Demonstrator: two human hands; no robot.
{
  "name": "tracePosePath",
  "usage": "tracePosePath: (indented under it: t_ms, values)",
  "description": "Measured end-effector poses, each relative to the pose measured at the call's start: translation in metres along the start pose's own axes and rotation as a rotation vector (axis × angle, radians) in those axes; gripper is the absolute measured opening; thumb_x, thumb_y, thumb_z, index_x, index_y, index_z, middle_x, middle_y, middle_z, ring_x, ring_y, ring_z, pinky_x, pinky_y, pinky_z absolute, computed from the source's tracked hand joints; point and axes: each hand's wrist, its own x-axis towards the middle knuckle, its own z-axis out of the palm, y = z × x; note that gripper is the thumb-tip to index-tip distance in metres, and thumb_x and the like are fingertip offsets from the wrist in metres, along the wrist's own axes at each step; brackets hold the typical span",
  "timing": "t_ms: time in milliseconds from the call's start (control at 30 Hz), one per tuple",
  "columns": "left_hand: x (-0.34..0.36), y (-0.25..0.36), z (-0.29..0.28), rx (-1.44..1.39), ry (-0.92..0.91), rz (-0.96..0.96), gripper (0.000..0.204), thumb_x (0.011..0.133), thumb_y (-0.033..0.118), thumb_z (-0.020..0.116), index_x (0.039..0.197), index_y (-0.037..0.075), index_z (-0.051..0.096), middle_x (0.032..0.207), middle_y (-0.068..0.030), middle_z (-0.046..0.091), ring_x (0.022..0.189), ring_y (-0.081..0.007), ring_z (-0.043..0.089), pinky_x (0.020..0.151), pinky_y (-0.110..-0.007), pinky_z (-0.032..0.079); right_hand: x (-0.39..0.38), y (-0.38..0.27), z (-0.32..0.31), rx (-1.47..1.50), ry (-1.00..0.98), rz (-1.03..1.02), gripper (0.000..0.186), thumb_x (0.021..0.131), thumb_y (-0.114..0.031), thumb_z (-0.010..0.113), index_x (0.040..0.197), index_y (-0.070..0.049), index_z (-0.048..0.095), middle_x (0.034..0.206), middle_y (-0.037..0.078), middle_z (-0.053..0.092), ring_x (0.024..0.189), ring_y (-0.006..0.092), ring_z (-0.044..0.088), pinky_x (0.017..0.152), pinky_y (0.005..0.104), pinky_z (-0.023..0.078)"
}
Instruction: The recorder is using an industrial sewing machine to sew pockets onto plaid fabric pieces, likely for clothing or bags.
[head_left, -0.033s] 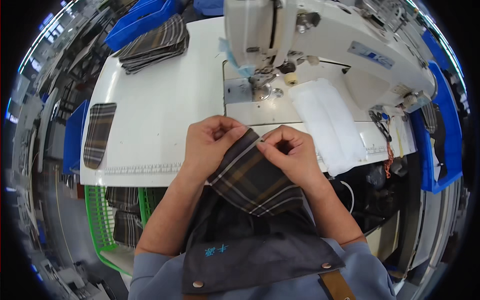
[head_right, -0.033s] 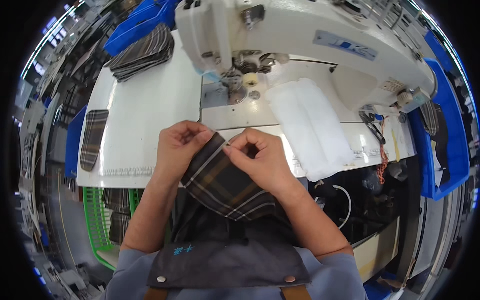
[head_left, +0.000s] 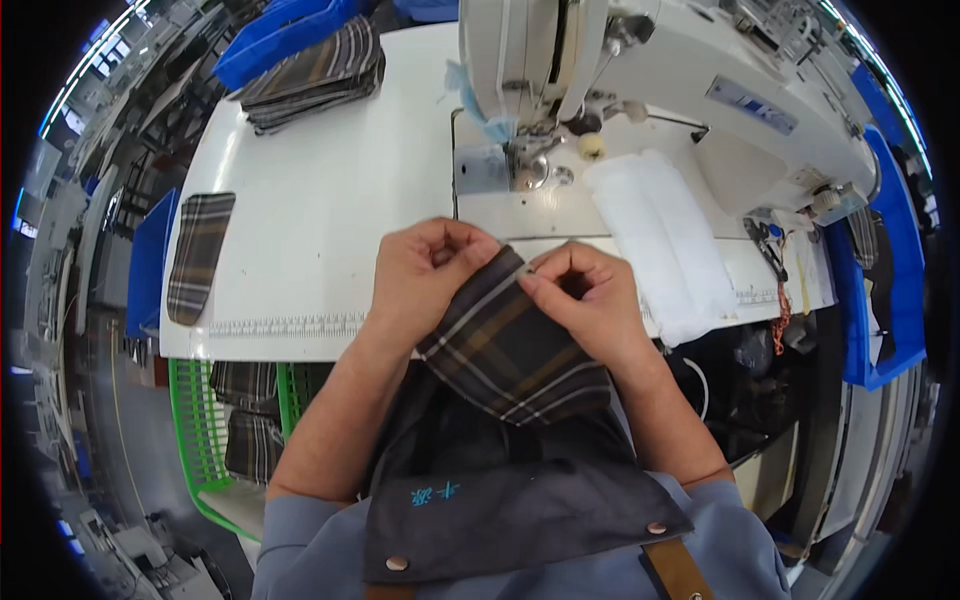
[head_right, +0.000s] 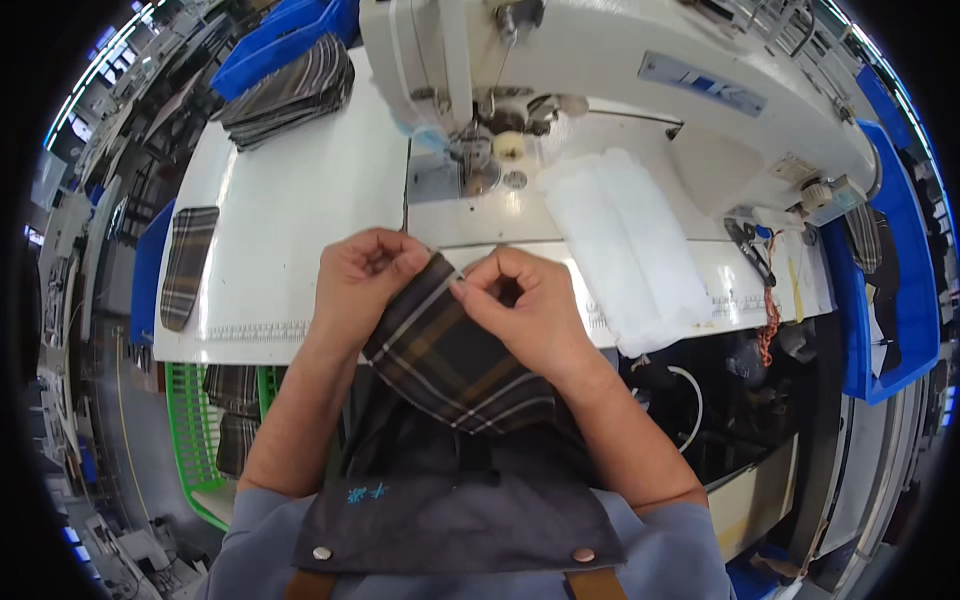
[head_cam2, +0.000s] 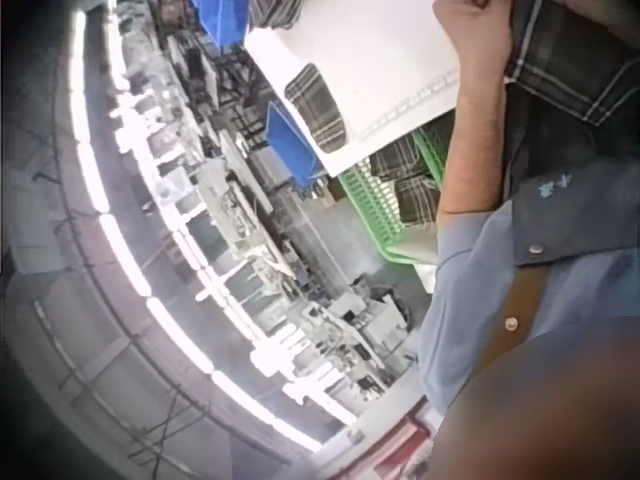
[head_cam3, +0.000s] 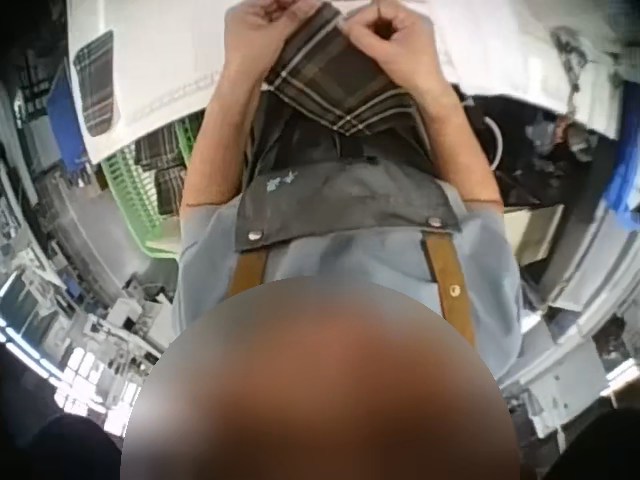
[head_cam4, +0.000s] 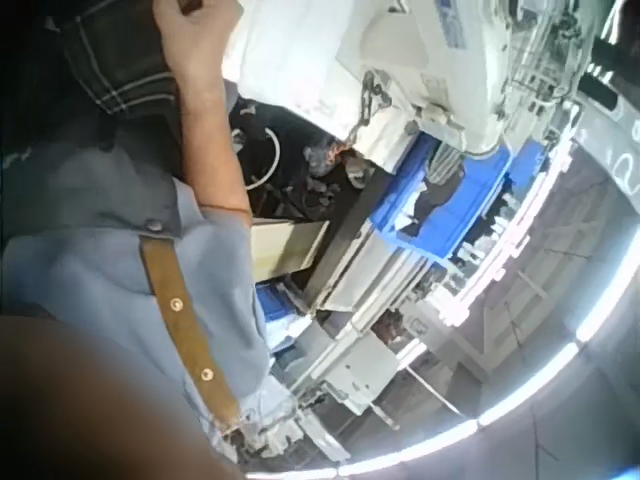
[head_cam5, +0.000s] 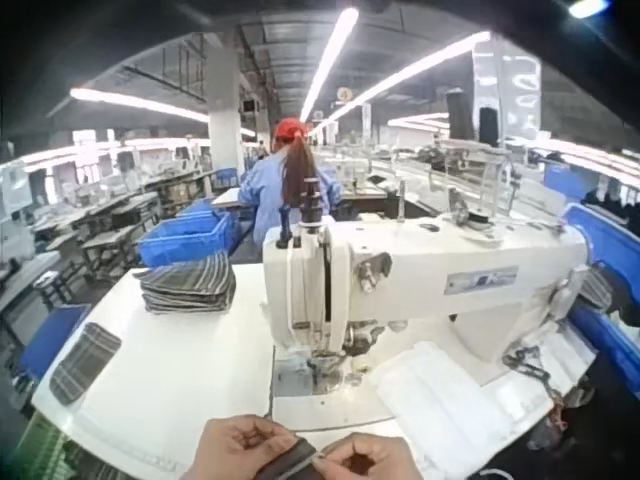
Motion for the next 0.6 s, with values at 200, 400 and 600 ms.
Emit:
tracePosePath:
  t_ms: [200,400,600]
  values:
    - [-0.014,0.007,0.0,-0.065,0.01,0.032,0.015,0.091,0.009,0.079,0.099,-0.003,0.072,0.089,-0.0032,0.073,0.08,-0.0056,0.065,0.073,-0.02,0.052,-0.003,-0.007,0.003,0.001,-0.033,-0.03,0.013,0.09,-0.008,0.077,0.084,0.0,0.068,0.079,-0.003,0.068,0.07,0.0022,0.054,0.065,0.0205,0.045]
    - [-0.027,0.023,0.0,-0.008,0.013,0.048,0.018,0.091,0.008,0.079,0.103,-0.004,0.074,0.091,-0.0052,0.075,0.08,-0.0067,0.067,0.074,-0.021,0.054,-0.006,-0.008,0.002,-0.022,-0.054,-0.074,0.014,0.09,-0.009,0.077,0.085,0.0,0.069,0.081,-0.001,0.069,0.071,0.003,0.055,0.066,0.0212,0.046]
    - [-0.039,0.028,-0.002,0.073,-0.017,0.025,0.019,0.091,0.009,0.079,0.103,-0.005,0.074,0.09,-0.0071,0.076,0.079,-0.0085,0.069,0.074,-0.022,0.056,-0.016,-0.016,0.004,-0.091,-0.08,-0.161,0.014,0.089,-0.01,0.078,0.084,0.0,0.069,0.081,0.001,0.07,0.072,0.0046,0.057,0.067,0.0222,0.047]
